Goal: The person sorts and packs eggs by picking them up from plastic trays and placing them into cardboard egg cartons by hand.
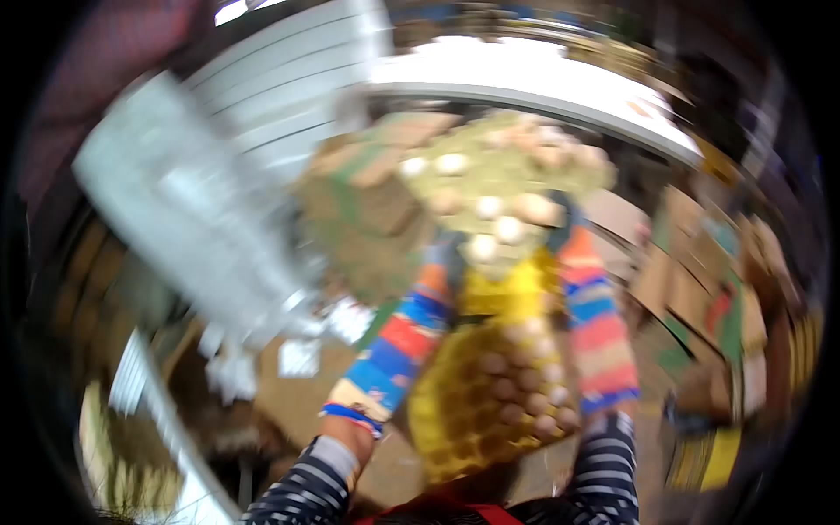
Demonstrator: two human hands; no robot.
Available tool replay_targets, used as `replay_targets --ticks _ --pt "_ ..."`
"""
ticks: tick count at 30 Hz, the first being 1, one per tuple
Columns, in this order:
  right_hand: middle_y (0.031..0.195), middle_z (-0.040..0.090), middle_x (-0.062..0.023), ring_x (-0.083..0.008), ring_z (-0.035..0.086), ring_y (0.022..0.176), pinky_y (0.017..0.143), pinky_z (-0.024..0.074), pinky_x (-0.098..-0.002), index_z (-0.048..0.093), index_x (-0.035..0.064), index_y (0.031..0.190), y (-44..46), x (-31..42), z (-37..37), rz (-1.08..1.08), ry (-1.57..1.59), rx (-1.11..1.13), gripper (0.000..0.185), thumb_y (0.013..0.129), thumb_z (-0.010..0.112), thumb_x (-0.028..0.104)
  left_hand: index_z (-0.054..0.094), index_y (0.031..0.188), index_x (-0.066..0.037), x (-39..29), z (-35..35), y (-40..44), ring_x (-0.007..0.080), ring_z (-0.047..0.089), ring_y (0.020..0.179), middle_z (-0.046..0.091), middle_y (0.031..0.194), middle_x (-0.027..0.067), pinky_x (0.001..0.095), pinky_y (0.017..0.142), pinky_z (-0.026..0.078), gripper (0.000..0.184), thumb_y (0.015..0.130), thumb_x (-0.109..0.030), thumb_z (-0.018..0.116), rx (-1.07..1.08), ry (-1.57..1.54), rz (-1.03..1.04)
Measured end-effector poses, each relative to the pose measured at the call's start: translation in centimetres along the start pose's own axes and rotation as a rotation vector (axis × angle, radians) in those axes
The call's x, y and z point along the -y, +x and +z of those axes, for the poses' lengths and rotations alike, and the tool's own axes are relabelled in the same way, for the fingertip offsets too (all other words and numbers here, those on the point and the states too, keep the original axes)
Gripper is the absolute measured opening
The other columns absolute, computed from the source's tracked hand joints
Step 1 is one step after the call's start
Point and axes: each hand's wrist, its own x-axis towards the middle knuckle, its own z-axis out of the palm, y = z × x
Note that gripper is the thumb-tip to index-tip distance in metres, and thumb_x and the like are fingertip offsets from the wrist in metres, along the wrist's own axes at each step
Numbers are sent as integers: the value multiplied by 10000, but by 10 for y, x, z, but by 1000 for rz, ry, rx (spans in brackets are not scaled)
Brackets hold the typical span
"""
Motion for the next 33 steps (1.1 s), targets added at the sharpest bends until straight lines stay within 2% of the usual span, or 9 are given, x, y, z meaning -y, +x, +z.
replay_targets --ticks 4,7,9,12,15,19,25,27,33 --pt "1110 583 -136 -251 566 1021 916 442 -362 508 -6 1172 2 103 37 -4 234 174 399 796 577 106 487 1242 -33 -99 -26 -116 160 529 1003 559 1143 45 336 878 451 403 847 -75 555 -188 -408 365" --pt "1107 567 -113 -233 552 1026 921 431 -351 504 1 1163 28 204 94 -211 409 275 420 780 601 143 305 1380 -25 -180 -51 -244 169 472 1125 480 1280 64 322 956 408 625 816 26 570 -557 40 725" --pt "1105 556 -98 -220 543 1030 924 424 -343 501 5 1157 38 278 132 -345 565 357 436 770 617 167 319 1373 -26 -204 -72 -320 164 470 1124 488 1273 56 309 961 399 622 816 20 592 -571 -314 838" --pt "1075 553 -85 -205 544 1012 893 435 -322 505 13 1126 45 393 104 -568 841 490 422 748 632 149 354 1346 -25 -266 28 -417 169 524 1026 540 1193 72 305 869 457 615 813 -52 662 -964 493 817" --pt "1052 574 -85 -196 570 973 872 467 -329 523 14 1089 8 549 103 -629 1321 669 408 698 634 53 416 1284 -26 -325 53 -522 148 540 971 557 1140 62 280 810 473 526 823 -69 667 -932 144 1062" --pt "1000 618 -90 -187 593 943 842 489 -322 569 7 1034 -77 762 172 -460 1888 1021 415 628 629 -52 431 1274 -35 -379 8 -650 131 554 936 566 1113 45 261 762 477 485 848 -102 652 -1273 494 1234" --pt "915 630 -90 -176 601 852 752 493 -307 593 8 939 -225 1002 210 -628 1869 938 301 645 633 -44 489 1278 -54 -329 11 -792 143 534 1006 546 1167 75 284 849 459 461 861 -190 631 -2069 1109 836" --pt "902 630 -89 -174 600 838 741 492 -306 593 8 924 -280 1048 229 -648 1863 998 280 651 630 -42 529 1237 -51 -277 22 -810 182 554 963 556 1107 89 301 859 455 461 803 -141 656 -2324 1266 354" --pt "795 611 -88 -196 574 752 706 471 -316 581 13 884 -478 1132 340 -387 1954 1179 283 619 680 28 547 1189 -31 -145 29 -785 215 558 985 533 1127 107 326 846 470 507 726 -135 726 -2932 694 83"
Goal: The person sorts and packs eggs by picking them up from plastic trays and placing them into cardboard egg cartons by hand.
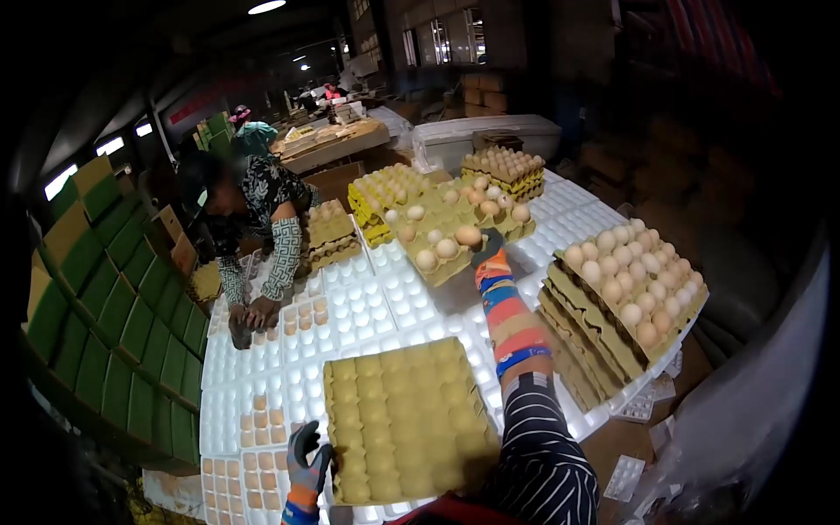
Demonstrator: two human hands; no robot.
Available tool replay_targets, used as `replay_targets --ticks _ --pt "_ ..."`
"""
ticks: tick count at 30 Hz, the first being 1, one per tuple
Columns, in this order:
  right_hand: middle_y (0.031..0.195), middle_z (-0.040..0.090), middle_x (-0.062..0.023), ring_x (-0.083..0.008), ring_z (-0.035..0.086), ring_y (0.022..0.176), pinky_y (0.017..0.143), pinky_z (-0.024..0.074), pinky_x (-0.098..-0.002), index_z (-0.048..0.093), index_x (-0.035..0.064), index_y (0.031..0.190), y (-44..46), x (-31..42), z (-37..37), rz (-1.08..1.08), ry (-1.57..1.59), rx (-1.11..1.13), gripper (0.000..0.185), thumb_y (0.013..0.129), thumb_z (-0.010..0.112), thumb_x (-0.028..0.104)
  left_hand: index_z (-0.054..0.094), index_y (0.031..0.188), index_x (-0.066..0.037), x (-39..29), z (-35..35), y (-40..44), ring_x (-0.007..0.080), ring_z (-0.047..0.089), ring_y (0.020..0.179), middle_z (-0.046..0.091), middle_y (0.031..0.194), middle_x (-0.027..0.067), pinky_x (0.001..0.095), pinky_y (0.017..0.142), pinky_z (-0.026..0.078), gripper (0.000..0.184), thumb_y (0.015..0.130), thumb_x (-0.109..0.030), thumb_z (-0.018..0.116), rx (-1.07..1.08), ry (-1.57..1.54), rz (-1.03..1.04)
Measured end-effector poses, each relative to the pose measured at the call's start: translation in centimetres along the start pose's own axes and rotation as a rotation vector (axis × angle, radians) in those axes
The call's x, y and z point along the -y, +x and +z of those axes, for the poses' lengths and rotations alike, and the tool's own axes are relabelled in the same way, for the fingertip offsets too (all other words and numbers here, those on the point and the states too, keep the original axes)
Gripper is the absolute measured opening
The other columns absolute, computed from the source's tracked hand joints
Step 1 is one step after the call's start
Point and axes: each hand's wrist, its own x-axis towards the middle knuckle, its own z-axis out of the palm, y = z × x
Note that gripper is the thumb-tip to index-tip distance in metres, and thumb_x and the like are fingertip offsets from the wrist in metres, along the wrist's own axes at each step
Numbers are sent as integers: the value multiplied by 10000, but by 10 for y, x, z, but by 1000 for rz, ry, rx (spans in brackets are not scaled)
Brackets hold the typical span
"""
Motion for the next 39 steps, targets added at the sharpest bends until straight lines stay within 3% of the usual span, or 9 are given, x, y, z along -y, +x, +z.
replay_targets --ticks 7,13,19,22,26,30,32,36,39 --pt "707 576 -149 -259 564 663 627 438 -363 556 -13 800 -94 -89 37 205 -131 -66 221 816 559 207 475 1275 -33 -14 7 -38 209 520 1012 504 1232 121 289 776 465 615 717 -103 723 126 285 -64" --pt "938 631 -71 -181 582 834 720 463 -313 603 47 1012 -103 -118 19 535 -228 443 209 867 540 184 463 1289 -30 -30 12 -35 176 526 1039 502 1236 108 239 777 451 599 735 -32 690 90 204 -153" --pt "1039 604 -59 -157 559 912 786 455 -291 562 46 1121 -83 11 -45 1189 772 153 280 868 565 167 364 1360 -20 -13 5 -29 281 418 1251 416 1352 174 347 1013 364 713 756 -160 716 215 164 -318" --pt "1142 604 -42 -155 601 872 728 482 -274 466 24 1281 -141 79 -85 732 609 648 445 918 543 269 342 1355 34 -2 17 -33 267 397 1274 394 1381 184 331 1035 337 614 815 -91 606 174 68 -238" --pt "1411 372 -94 -159 372 1272 1047 289 -256 271 0 1412 -180 192 -133 352 177 871 568 971 400 334 343 1349 55 -48 13 -23 230 371 1289 428 1357 179 326 1057 296 572 832 -50 564 106 -184 -95" --pt "1396 383 -127 -191 359 1280 1070 259 -293 279 17 1414 -166 228 -141 318 553 659 532 966 398 278 371 1343 43 -35 -61 -26 196 434 1216 471 1312 145 301 1017 337 568 840 -81 603 60 -260 -94" --pt "1302 470 -103 -185 471 1128 933 390 -297 339 21 1376 -151 293 -145 735 891 895 515 938 468 259 396 1326 37 16 -127 -38 190 505 1120 530 1244 131 300 946 407 538 851 -133 584 87 -571 -312" --pt "1241 509 -66 -136 526 1025 841 467 -322 349 23 1371 -244 348 -108 1034 820 1057 545 893 560 179 420 1315 15 37 -195 -48 221 544 1075 549 1223 133 340 909 448 523 832 -149 533 -55 -666 -175" --pt "1276 496 -75 -145 510 1100 885 459 -319 292 4 1388 -260 388 -68 450 634 837 646 859 620 177 376 1343 23 26 -171 -17 255 507 1148 509 1276 154 365 959 415 560 850 -205 509 55 -632 -14"
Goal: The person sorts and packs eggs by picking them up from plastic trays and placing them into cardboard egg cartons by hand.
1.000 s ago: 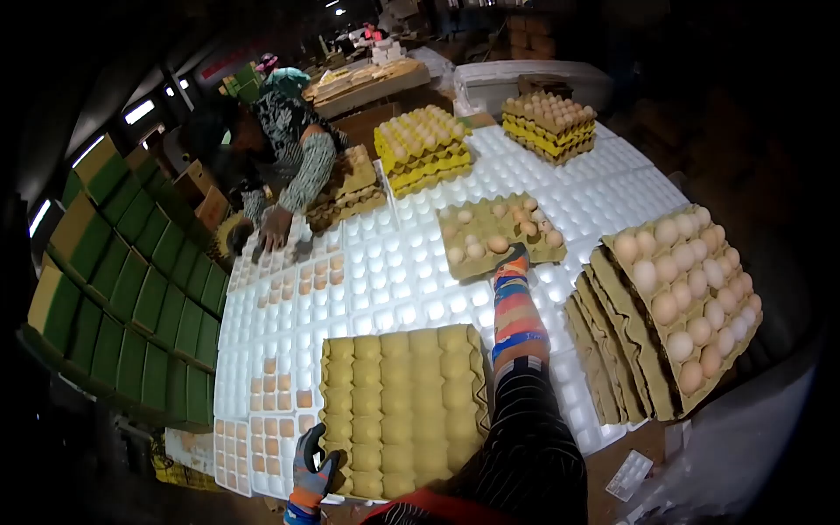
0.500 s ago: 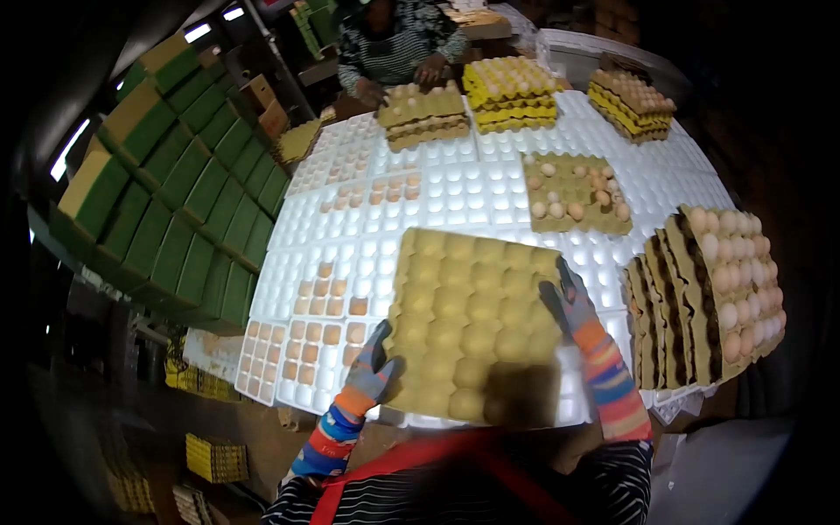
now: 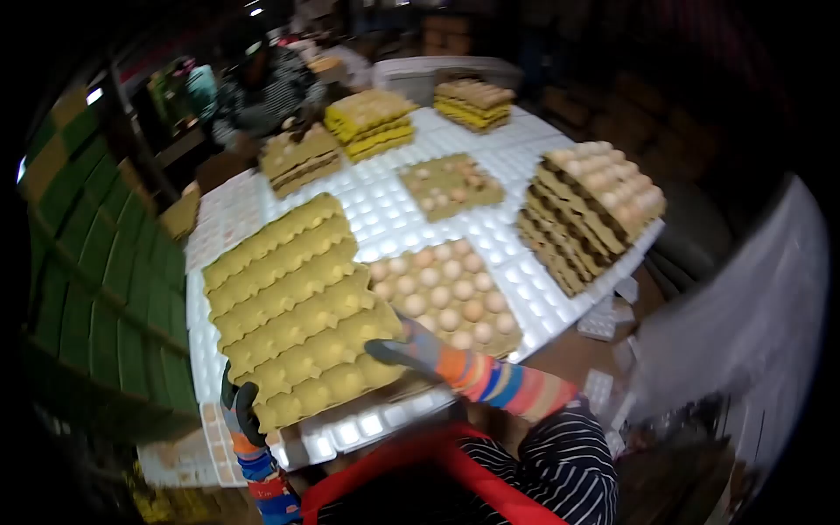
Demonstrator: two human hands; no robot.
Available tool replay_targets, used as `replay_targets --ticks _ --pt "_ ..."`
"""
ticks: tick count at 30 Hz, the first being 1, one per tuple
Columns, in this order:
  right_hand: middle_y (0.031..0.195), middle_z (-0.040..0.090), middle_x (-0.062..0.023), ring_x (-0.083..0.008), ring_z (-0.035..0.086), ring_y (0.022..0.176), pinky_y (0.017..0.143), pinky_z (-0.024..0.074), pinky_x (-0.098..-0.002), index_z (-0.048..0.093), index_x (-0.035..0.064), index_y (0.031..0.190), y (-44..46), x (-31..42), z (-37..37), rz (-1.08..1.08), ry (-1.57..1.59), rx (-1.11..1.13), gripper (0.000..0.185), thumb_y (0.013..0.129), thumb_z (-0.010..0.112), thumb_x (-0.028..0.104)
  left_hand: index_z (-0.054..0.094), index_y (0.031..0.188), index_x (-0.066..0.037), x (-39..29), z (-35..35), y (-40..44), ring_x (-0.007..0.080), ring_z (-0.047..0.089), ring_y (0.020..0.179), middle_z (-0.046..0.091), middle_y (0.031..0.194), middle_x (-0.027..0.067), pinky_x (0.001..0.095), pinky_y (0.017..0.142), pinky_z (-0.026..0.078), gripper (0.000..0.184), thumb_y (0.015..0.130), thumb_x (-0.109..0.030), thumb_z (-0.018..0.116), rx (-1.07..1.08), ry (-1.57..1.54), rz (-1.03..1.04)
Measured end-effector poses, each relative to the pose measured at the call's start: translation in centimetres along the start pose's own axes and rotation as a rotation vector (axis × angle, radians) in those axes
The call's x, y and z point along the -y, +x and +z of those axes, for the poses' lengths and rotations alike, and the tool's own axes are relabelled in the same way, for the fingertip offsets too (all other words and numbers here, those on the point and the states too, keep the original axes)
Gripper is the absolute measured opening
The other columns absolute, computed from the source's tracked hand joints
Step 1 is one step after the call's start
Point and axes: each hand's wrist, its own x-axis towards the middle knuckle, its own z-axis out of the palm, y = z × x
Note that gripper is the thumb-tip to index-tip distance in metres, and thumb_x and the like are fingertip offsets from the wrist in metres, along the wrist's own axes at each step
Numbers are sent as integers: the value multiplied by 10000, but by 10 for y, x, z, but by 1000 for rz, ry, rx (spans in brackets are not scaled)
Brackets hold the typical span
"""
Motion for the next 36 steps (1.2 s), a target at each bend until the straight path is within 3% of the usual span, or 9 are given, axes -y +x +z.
replay_targets --ticks 5,7,11,14,17,21,25,32,36 --pt "1205 524 -124 -200 517 1087 913 434 -342 405 -1 1290 -10 30 -94 -255 -185 -450 621 771 712 148 381 1347 4 19 79 65 287 450 1221 384 1398 166 352 967 401 450 929 -158 406 241 443 572" --pt "1175 528 -146 -241 513 1095 935 418 -377 441 -4 1245 -27 86 -145 -246 -258 -530 635 718 770 126 378 1357 -23 -21 127 64 248 445 1226 419 1371 140 362 976 400 519 863 -49 535 415 -333 103" --pt "1111 547 -113 -212 527 1044 922 425 -341 442 16 1248 -65 123 -311 -667 -1539 -746 503 799 663 73 420 1328 -38 9 132 63 271 458 1220 460 1330 132 394 990 399 636 760 -112 695 444 378 350" --pt "1167 576 -163 -273 532 1113 904 447 -381 530 37 1193 -108 112 -417 -369 -1143 -732 501 759 701 220 461 1290 -61 19 134 33 340 464 1178 465 1292 195 436 972 391 673 711 -265 736 575 803 357" --pt "1168 576 -154 -291 534 1109 901 454 -396 529 50 1230 -98 134 -452 491 -1246 -1749 558 777 681 338 435 1321 -71 12 156 -6 408 340 1259 424 1317 248 478 1042 251 739 735 -485 614 700 1195 339" --pt "1059 592 -147 -253 586 952 827 465 -302 581 38 1151 -71 130 -254 -317 -1170 -909 454 771 706 252 487 1252 -66 61 156 -35 394 419 1184 470 1266 209 471 984 330 524 758 -215 572 527 1235 529" --pt "1036 555 -90 -280 537 911 788 428 -402 584 132 1130 -59 33 -105 -27 -1350 444 569 639 740 373 610 1054 -92 68 149 -27 346 555 941 578 1048 135 434 809 456 373 682 -86 631 385 907 515" --pt "961 560 -79 -249 552 823 705 443 -372 577 112 970 -48 -9 -113 65 -677 106 329 697 699 248 445 1217 -4 70 115 2 269 556 1014 498 1147 139 408 877 517 375 846 -60 469 54 -700 -436" --pt "916 558 -108 -271 574 761 660 472 -374 585 87 941 -38 -18 -107 72 -659 226 283 721 682 236 629 918 -58 70 146 -7 261 622 805 599 864 81 348 678 500 140 795 -118 598 348 469 -33"
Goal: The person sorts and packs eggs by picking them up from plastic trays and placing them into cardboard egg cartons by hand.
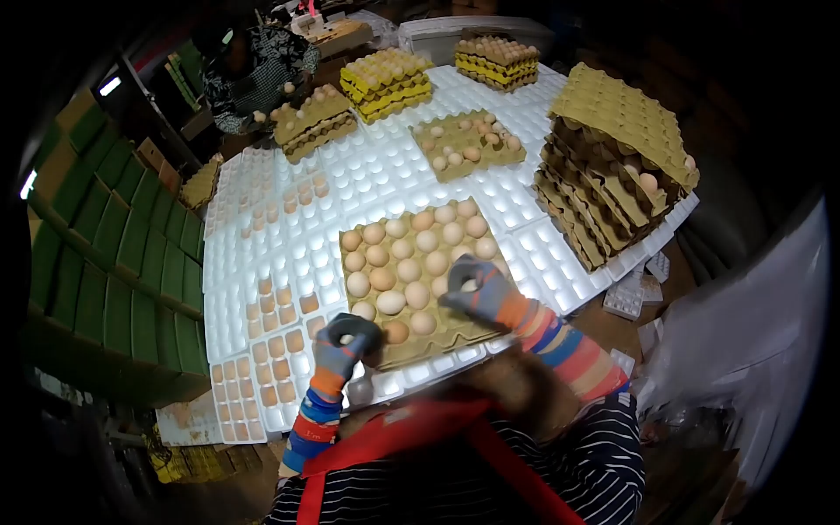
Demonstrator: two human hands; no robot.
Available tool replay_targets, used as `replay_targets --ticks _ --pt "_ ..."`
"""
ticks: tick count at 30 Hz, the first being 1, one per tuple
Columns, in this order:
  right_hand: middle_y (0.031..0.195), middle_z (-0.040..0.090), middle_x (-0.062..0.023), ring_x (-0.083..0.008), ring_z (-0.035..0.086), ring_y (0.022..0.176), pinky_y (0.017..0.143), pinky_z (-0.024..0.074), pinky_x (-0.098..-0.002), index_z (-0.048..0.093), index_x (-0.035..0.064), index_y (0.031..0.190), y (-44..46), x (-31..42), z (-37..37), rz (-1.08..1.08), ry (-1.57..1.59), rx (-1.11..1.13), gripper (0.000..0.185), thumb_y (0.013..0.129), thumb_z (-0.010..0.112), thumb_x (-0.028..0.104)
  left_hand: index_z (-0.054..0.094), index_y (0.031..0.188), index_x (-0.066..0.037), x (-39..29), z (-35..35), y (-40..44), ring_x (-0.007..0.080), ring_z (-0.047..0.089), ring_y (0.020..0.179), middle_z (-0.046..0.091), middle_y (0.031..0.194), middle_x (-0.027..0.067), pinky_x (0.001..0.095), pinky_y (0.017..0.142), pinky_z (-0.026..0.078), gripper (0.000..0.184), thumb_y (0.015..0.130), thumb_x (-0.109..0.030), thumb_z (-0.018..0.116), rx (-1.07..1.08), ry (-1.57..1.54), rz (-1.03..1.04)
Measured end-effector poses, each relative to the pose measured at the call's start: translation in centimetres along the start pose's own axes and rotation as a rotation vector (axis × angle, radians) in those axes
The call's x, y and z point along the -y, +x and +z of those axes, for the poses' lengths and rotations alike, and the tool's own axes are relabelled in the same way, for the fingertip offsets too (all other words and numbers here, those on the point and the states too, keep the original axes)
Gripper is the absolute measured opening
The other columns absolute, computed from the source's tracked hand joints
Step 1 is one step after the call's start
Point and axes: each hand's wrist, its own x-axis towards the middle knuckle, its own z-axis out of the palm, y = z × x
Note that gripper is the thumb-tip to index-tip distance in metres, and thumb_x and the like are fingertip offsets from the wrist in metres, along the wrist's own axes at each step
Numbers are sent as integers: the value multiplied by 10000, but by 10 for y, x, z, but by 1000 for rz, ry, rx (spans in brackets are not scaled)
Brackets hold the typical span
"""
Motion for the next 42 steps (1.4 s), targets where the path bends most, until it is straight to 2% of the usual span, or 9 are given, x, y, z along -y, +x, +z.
replay_targets --ticks 3,5,10,12,15,19,27,31,42 --pt "913 553 -118 -280 607 818 674 492 -403 563 115 1012 15 48 24 -77 -578 294 363 702 679 263 631 1056 -102 -39 34 -5 268 610 822 637 924 104 311 728 501 388 697 -191 749 29 847 307" --pt "914 551 -118 -284 601 855 681 491 -391 561 115 1037 22 41 45 -26 -758 391 372 704 663 247 591 1133 -96 -42 30 3 245 617 884 633 1011 96 305 775 496 464 713 -228 736 165 816 189" --pt "1001 598 -94 -216 617 847 649 500 -335 496 86 1211 17 4 22 31 131 130 487 767 665 197 484 1232 0 -24 -4 0 175 589 977 597 1089 94 290 850 481 489 808 -178 651 -51 -317 -227" --pt "1043 598 -56 -175 587 838 717 492 -298 461 42 1274 18 14 -6 320 841 119 546 780 676 127 510 1228 -56 -10 -13 9 230 576 1003 559 1135 119 322 869 476 506 760 -178 658 -64 2 -43" --pt "1089 565 -87 -216 577 955 758 489 -340 594 62 1123 44 5 0 -221 272 24 369 785 676 184 560 1197 -149 -31 -16 15 338 533 1064 505 1202 183 370 897 465 542 674 -218 685 -3 583 -167" --pt "1199 496 -137 -306 526 1013 752 479 -398 627 130 993 72 62 28 -37 -882 218 419 688 710 406 533 1166 -221 -5 11 34 320 521 1052 454 1249 148 421 800 493 560 662 -366 730 18 1150 -143" --pt "992 546 -123 -286 560 834 660 473 -406 658 88 840 94 58 27 -273 -551 71 345 579 757 291 640 1067 -84 24 -72 -50 258 538 1060 554 1116 111 361 895 449 478 666 -289 800 -540 139 -232" --pt "891 566 -134 -270 578 799 656 483 -320 670 56 877 118 84 57 -155 -87 54 346 584 808 176 618 1075 -98 99 -158 -106 270 566 976 531 1077 112 365 835 477 521 643 -313 814 -854 460 -500" --pt "1065 506 -162 -322 597 863 705 505 -428 638 143 989 306 153 368 -198 -690 491 415 689 676 427 588 1132 -159 183 -324 -50 308 531 1027 496 1177 145 391 846 475 400 749 -262 628 -297 965 -744"
